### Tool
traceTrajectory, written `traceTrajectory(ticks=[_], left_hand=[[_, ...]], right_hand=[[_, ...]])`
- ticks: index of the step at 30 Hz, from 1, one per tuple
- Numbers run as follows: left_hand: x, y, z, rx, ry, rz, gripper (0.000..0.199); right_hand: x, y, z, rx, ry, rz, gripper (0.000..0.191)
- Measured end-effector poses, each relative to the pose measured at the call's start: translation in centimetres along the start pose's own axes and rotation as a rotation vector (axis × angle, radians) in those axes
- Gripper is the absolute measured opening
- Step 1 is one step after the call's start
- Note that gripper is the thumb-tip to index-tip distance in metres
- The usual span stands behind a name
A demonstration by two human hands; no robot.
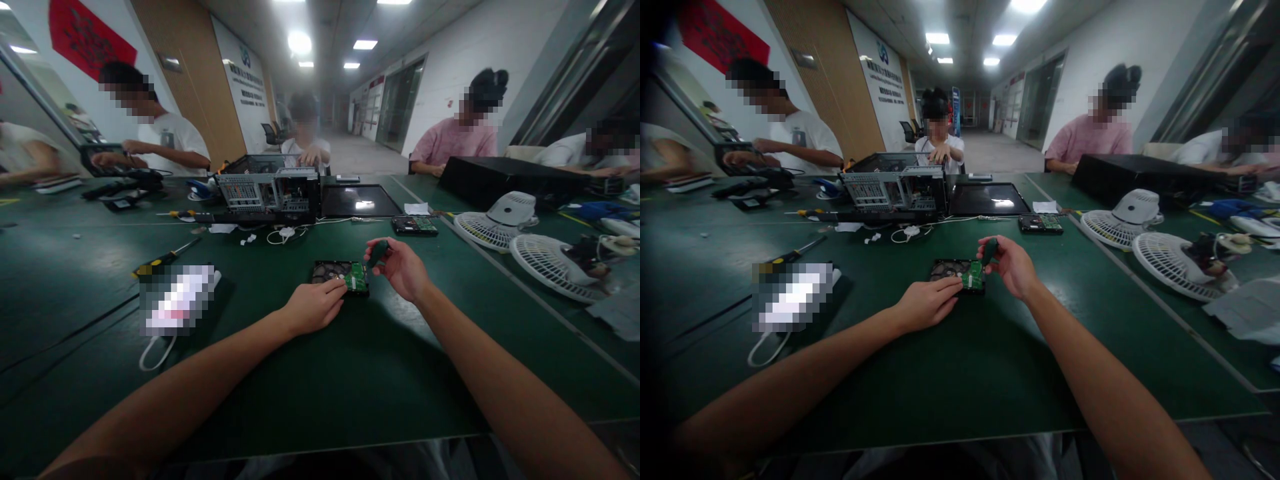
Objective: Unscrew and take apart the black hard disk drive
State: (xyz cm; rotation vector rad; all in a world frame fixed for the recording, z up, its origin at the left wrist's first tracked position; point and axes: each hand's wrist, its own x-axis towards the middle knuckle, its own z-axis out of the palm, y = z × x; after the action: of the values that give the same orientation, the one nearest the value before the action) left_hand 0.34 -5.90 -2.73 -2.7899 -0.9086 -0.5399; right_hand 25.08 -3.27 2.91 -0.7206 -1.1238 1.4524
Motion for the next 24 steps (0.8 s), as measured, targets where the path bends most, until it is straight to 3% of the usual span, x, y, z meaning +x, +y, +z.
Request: traceTrajectory(ticks=[13,24], left_hand=[[-0.04,-0.09,0.20,0.027,-0.016,-0.003,0.039],[0.04,-0.01,-0.11,0.023,-0.025,-0.007,0.040]], right_hand=[[-0.19,-0.09,0.19,-0.043,-0.001,-0.051,0.020],[-0.01,0.10,-0.33,-0.012,-0.035,-0.021,0.032]])
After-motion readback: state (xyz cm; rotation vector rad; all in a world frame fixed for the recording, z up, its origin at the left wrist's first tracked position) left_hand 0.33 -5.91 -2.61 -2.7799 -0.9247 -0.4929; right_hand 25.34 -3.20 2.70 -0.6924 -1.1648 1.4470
